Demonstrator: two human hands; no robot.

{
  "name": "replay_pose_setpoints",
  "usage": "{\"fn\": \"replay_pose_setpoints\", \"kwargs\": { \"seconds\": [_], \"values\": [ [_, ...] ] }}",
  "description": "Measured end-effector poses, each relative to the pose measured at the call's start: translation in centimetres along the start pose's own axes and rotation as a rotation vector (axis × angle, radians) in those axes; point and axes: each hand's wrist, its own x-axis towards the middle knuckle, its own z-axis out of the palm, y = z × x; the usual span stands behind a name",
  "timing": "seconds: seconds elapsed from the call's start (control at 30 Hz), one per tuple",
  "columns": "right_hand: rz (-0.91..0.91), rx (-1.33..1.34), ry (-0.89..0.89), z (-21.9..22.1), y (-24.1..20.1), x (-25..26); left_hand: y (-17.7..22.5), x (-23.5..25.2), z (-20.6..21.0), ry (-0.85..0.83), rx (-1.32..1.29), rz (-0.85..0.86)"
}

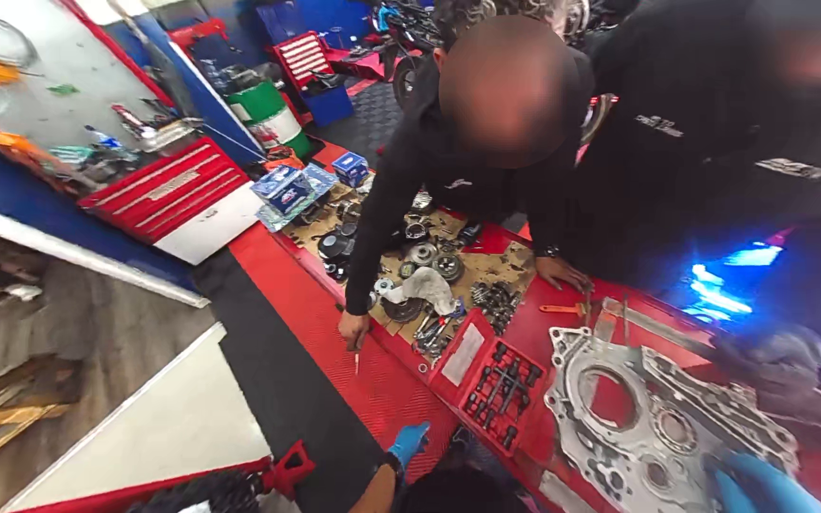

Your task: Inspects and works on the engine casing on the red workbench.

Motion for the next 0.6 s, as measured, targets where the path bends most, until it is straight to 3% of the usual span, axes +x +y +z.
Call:
{"fn": "replay_pose_setpoints", "kwargs": {
  "seconds": [0.13, 0.2, 0.37, 0.6],
  "values": [
    [-0.027, 0.016, -0.032, 0.7, 0.2, 0.7, -0.1, 0.1, -1.6, 0.058, -0.585, -0.026],
    [-0.022, 0.014, -0.021, 0.5, 0.2, 0.4, 0.3, 0.1, -1.6, 0.065, -0.692, -0.007],
    [-0.028, 0.009, 0.006, 0.8, 0.8, 0.0, -0.9, 3.1, -1.4, 0.045, 0.07, 0.036],
    [-0.034, 0.032, 0.013, 0.9, 0.9, 0.2, 0.9, 1.3, 0.2, -0.001, -0.002, 0.018]
  ]
}}
